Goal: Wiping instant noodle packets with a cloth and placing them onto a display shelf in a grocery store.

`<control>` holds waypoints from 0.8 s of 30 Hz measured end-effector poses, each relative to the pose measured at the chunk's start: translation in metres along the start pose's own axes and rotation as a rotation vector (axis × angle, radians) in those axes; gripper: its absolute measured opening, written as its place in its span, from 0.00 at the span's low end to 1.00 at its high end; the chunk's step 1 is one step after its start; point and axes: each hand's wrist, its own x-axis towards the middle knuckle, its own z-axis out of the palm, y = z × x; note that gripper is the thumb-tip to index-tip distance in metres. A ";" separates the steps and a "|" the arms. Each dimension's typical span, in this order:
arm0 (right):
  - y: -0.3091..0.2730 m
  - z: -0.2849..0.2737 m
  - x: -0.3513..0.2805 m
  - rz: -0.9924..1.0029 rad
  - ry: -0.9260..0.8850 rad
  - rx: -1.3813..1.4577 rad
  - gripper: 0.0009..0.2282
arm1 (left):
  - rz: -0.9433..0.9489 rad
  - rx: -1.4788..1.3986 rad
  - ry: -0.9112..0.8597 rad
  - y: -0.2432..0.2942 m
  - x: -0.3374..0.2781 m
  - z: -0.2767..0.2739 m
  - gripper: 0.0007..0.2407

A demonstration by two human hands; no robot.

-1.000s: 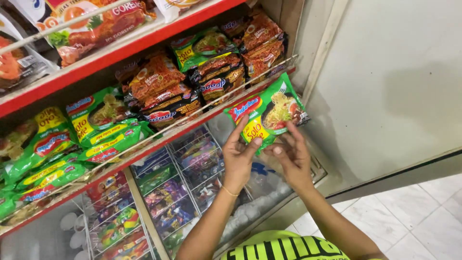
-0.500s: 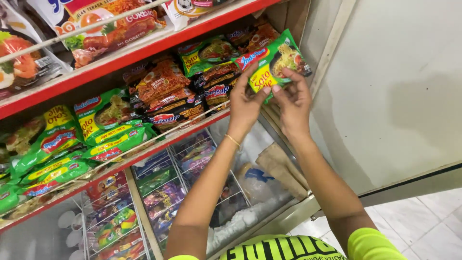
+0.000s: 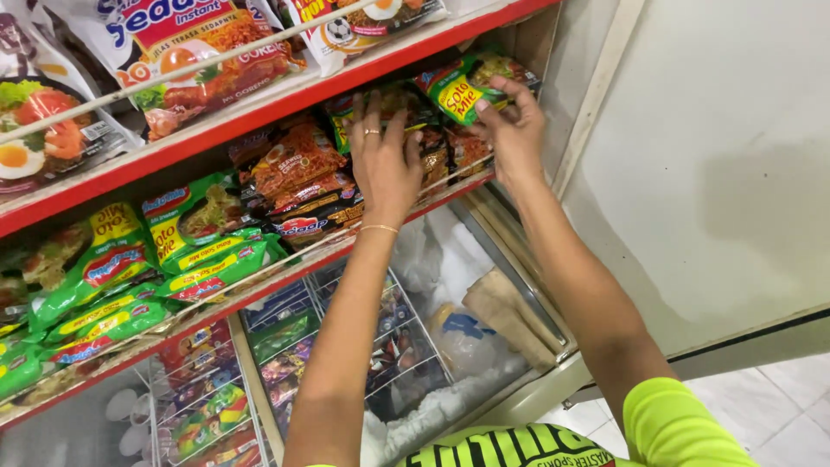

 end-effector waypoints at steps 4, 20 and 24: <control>0.017 0.009 0.024 0.000 0.024 -0.095 0.17 | -0.022 0.123 -0.112 -0.020 0.002 0.012 0.13; 0.028 0.018 0.047 0.075 -0.076 -0.410 0.17 | -0.097 0.415 -0.097 -0.021 0.012 0.023 0.12; 0.029 0.009 0.048 -0.126 -0.070 -0.732 0.16 | -0.135 0.465 -0.106 -0.018 0.017 0.029 0.15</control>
